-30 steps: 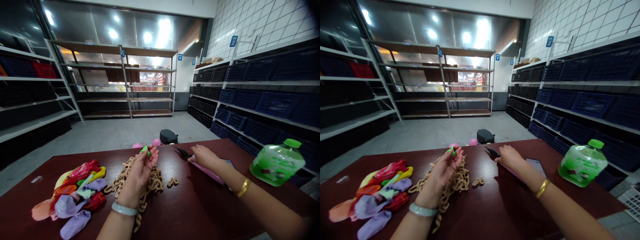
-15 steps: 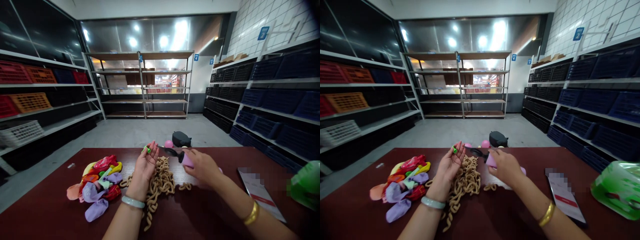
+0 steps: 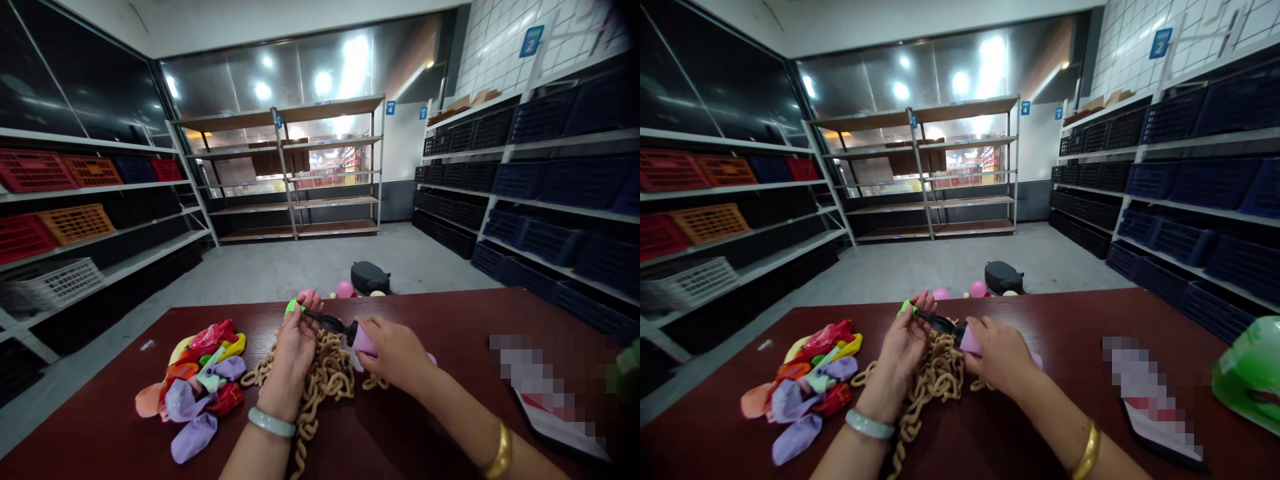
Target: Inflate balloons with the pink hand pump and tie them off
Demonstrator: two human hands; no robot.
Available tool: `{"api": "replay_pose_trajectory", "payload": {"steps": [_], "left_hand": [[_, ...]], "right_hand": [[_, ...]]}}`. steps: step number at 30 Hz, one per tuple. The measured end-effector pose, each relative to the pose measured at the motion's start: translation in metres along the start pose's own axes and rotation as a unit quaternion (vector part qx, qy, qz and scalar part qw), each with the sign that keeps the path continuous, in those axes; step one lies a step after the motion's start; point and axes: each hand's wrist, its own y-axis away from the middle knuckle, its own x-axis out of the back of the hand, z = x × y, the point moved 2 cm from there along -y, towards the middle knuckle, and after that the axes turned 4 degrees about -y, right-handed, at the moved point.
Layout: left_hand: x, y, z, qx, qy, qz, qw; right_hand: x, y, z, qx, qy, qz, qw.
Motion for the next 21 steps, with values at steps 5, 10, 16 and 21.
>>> {"api": "replay_pose_trajectory", "payload": {"steps": [5, 10, 16, 21], "left_hand": [[-0.008, 0.008, -0.01, 0.005, -0.012, -0.019, 1.0], [-0.013, 0.015, -0.019, 0.006, -0.03, -0.059, 0.998], [-0.015, 0.02, -0.026, 0.018, -0.072, -0.082, 0.994], [-0.014, 0.025, -0.033, 0.05, -0.07, -0.075, 0.993]], "right_hand": [[0.001, 0.002, 0.002, -0.01, -0.014, 0.0, 1.0], [0.002, 0.006, 0.005, -0.013, -0.024, 0.007, 1.0], [0.001, 0.009, 0.012, 0.006, -0.025, 0.014, 1.0], [-0.001, 0.009, 0.014, 0.017, -0.047, 0.028, 0.998]]}}
